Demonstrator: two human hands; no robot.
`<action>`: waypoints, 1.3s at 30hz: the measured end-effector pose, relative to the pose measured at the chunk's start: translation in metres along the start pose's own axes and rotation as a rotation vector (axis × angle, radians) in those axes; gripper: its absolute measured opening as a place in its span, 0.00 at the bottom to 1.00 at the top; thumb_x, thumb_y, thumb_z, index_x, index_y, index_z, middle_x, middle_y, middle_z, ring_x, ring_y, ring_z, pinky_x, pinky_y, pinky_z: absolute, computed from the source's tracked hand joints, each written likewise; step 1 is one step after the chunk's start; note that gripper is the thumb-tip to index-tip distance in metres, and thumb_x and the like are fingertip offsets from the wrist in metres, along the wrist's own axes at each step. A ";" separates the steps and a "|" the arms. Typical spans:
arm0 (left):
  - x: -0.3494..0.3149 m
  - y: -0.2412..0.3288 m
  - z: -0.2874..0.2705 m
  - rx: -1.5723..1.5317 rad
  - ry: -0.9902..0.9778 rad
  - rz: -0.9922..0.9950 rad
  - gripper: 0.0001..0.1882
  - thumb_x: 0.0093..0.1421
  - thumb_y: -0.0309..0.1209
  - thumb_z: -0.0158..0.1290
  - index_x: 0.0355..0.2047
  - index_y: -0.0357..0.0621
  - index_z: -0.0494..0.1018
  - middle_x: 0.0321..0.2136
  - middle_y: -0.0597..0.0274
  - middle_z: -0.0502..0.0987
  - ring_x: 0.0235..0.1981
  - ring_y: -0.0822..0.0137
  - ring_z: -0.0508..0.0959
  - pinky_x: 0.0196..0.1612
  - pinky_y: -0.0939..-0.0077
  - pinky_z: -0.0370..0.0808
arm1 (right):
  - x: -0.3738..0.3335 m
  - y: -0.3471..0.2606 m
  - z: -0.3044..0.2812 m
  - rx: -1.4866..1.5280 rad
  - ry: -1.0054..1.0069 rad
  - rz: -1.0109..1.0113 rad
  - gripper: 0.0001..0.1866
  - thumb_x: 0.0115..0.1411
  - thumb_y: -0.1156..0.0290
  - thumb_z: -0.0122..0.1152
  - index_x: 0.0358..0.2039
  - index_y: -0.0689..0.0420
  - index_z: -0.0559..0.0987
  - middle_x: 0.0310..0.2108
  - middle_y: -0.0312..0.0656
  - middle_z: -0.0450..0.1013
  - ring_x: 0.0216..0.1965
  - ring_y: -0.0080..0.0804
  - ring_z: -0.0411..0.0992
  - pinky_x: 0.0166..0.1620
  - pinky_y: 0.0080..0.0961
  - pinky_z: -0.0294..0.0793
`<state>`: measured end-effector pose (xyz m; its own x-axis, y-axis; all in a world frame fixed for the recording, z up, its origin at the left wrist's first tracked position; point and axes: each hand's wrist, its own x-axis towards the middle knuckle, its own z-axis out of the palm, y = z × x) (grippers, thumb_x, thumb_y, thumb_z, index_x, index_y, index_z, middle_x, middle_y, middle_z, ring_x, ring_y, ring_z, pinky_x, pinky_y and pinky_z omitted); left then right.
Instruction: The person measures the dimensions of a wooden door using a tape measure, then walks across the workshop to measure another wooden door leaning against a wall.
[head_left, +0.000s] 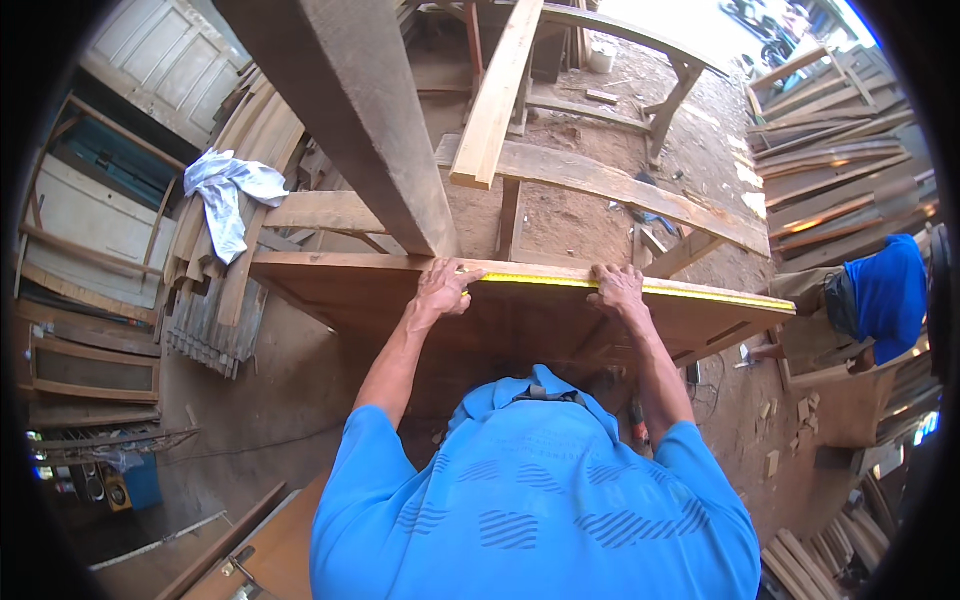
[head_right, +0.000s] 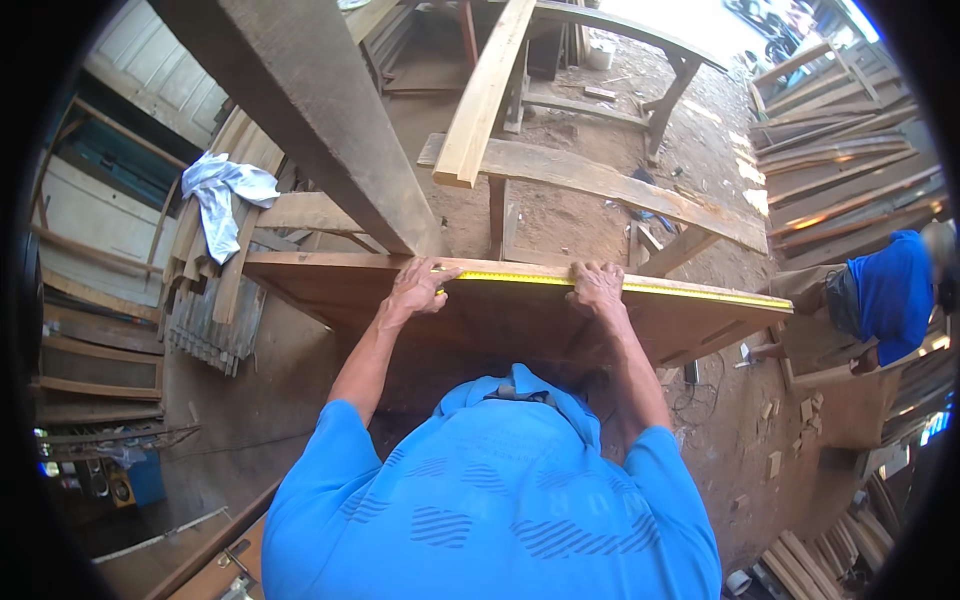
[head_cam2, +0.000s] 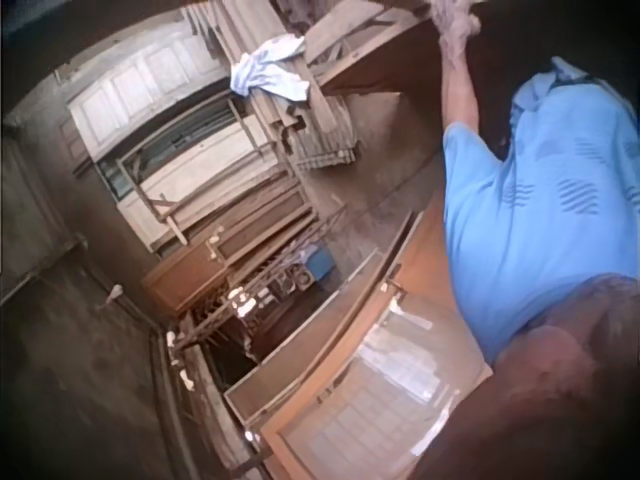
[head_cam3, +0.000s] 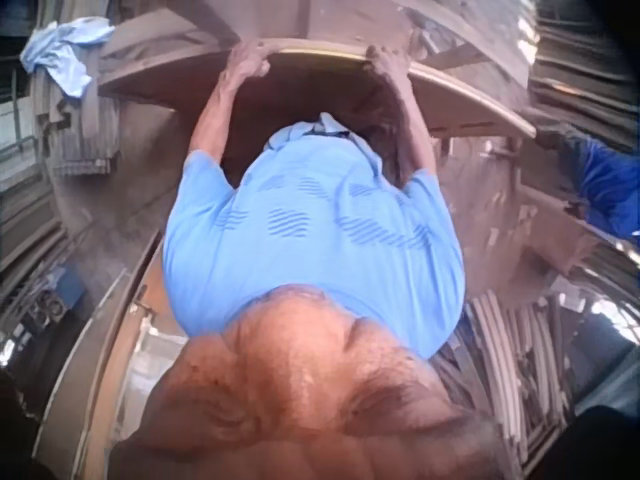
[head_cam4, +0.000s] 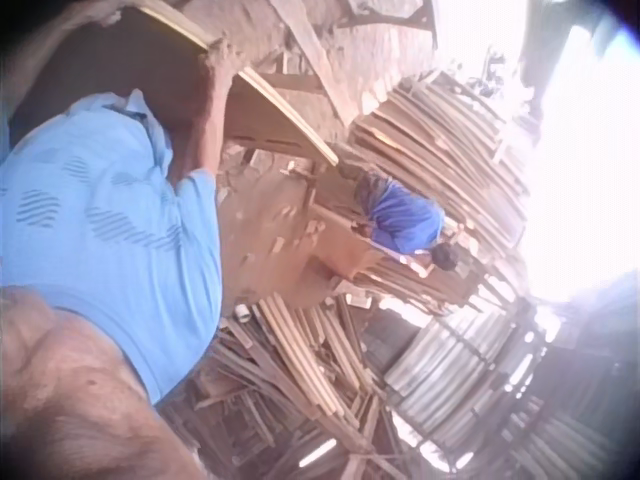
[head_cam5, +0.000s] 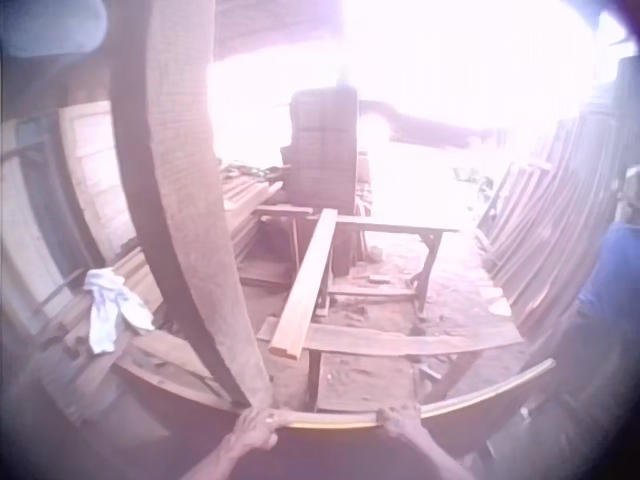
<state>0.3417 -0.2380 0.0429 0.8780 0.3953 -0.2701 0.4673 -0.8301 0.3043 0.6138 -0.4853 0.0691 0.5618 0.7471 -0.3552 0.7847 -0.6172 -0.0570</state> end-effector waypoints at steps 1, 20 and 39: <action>-0.004 0.002 -0.002 -0.001 -0.001 -0.003 0.34 0.52 0.35 0.59 0.62 0.75 0.70 0.61 0.56 0.66 0.63 0.50 0.64 0.66 0.50 0.63 | -0.001 -0.001 0.005 0.012 0.014 0.006 0.33 0.46 0.52 0.73 0.53 0.46 0.75 0.54 0.41 0.72 0.59 0.52 0.65 0.58 0.53 0.64; -0.005 -0.003 0.003 -0.031 0.037 0.018 0.34 0.49 0.34 0.60 0.60 0.72 0.73 0.60 0.53 0.67 0.62 0.50 0.66 0.64 0.53 0.67 | -0.003 0.000 0.016 0.096 0.073 0.028 0.30 0.49 0.51 0.70 0.52 0.43 0.75 0.52 0.41 0.72 0.59 0.50 0.64 0.58 0.55 0.63; 0.000 -0.008 0.007 -0.035 0.031 0.040 0.34 0.50 0.36 0.61 0.60 0.72 0.72 0.60 0.53 0.66 0.61 0.49 0.67 0.62 0.50 0.68 | -0.009 0.004 0.019 0.125 0.111 0.009 0.31 0.50 0.55 0.69 0.56 0.42 0.72 0.56 0.40 0.71 0.61 0.50 0.62 0.59 0.53 0.60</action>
<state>0.3372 -0.2342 0.0346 0.8987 0.3740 -0.2291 0.4344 -0.8313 0.3467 0.6069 -0.4988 0.0541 0.5995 0.7599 -0.2513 0.7449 -0.6446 -0.1720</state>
